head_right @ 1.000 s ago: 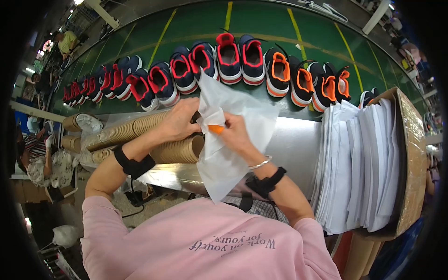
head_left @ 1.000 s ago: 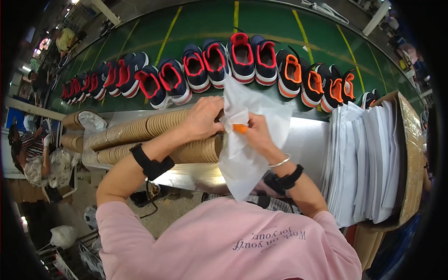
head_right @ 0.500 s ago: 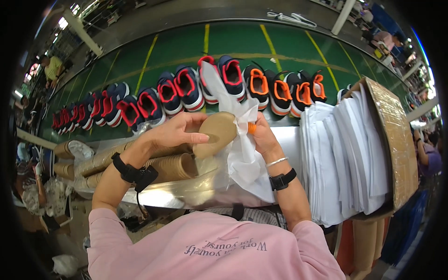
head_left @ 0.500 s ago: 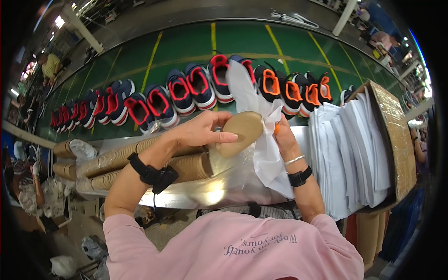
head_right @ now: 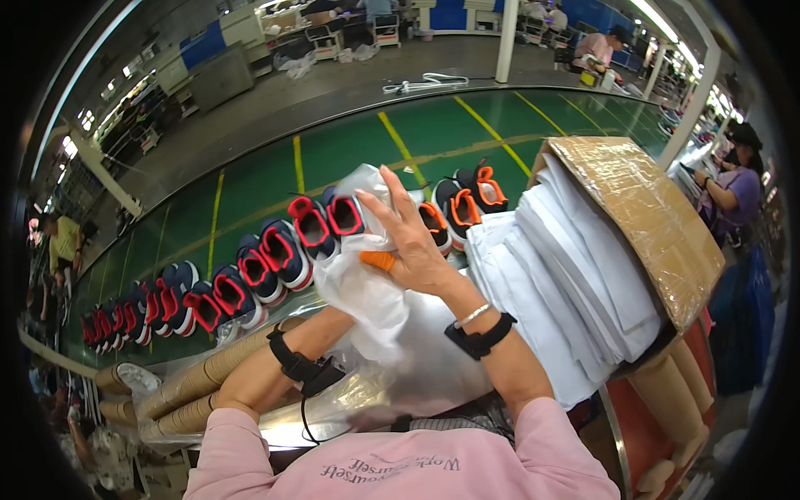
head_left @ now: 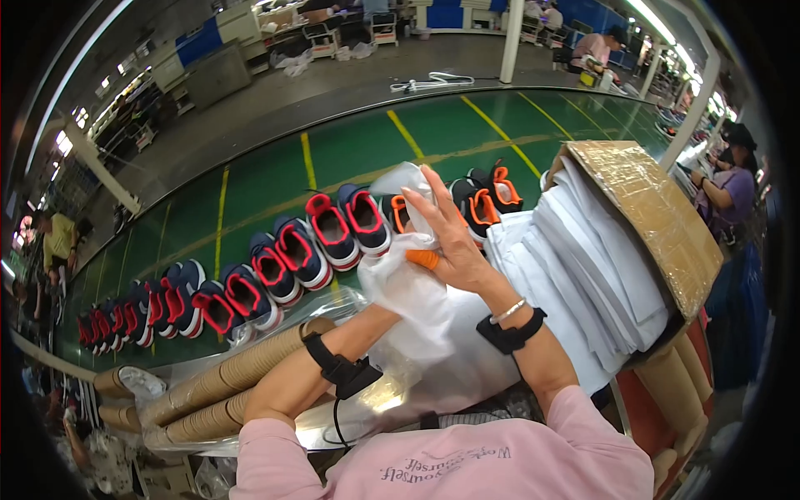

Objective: Inserting cardboard shoe trees and paper stuffing into shoes on a production line.

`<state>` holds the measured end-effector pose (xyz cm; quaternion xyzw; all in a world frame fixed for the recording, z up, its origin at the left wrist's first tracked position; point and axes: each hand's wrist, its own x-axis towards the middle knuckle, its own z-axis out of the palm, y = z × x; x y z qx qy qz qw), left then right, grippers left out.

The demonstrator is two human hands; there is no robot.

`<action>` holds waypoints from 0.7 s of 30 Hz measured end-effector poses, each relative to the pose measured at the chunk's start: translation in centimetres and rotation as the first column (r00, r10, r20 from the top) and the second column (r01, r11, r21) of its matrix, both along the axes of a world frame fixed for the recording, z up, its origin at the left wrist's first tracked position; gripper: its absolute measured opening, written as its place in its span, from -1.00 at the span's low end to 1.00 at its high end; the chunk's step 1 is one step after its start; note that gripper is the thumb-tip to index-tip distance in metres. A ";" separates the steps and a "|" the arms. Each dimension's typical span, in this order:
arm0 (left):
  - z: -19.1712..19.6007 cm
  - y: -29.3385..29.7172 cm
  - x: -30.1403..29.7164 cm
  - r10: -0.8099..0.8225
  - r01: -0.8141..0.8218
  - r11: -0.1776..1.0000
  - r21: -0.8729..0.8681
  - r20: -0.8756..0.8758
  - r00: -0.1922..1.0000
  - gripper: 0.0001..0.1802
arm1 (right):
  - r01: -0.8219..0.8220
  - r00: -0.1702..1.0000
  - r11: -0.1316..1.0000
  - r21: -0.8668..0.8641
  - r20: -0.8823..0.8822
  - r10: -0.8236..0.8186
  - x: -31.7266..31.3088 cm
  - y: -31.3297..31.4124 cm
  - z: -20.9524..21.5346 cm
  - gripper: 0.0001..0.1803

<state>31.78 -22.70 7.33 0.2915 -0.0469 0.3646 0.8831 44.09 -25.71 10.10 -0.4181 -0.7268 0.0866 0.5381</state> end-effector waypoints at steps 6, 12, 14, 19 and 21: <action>0.4 2.8 1.0 0.374 0.493 0.183 0.851 -0.524 0.765 -0.51 | 0.111 0.988 0.984 -0.143 0.119 -0.094 6.2 -0.5 4.6 -0.20; -0.6 -4.0 3.6 -0.023 0.891 -0.245 0.382 -0.921 0.389 -0.07 | 0.575 0.777 0.729 0.372 0.033 -0.629 7.5 -1.1 6.8 -0.26; -4.0 -5.5 7.1 -0.475 0.736 0.654 0.177 -0.661 0.581 -0.17 | 0.651 0.758 0.693 0.309 -0.214 -0.616 5.3 -2.1 5.6 -0.23; 4.2 -3.8 11.1 -0.184 0.225 0.912 -0.344 0.148 0.972 -0.55 | 0.635 0.655 0.763 0.124 -0.610 -0.446 4.8 -6.8 4.6 -0.19; 4.4 -3.0 12.9 -0.048 0.049 0.997 -0.051 0.019 0.999 -0.54 | 0.619 0.668 0.762 0.192 -0.639 -0.381 5.3 -7.6 4.4 -0.19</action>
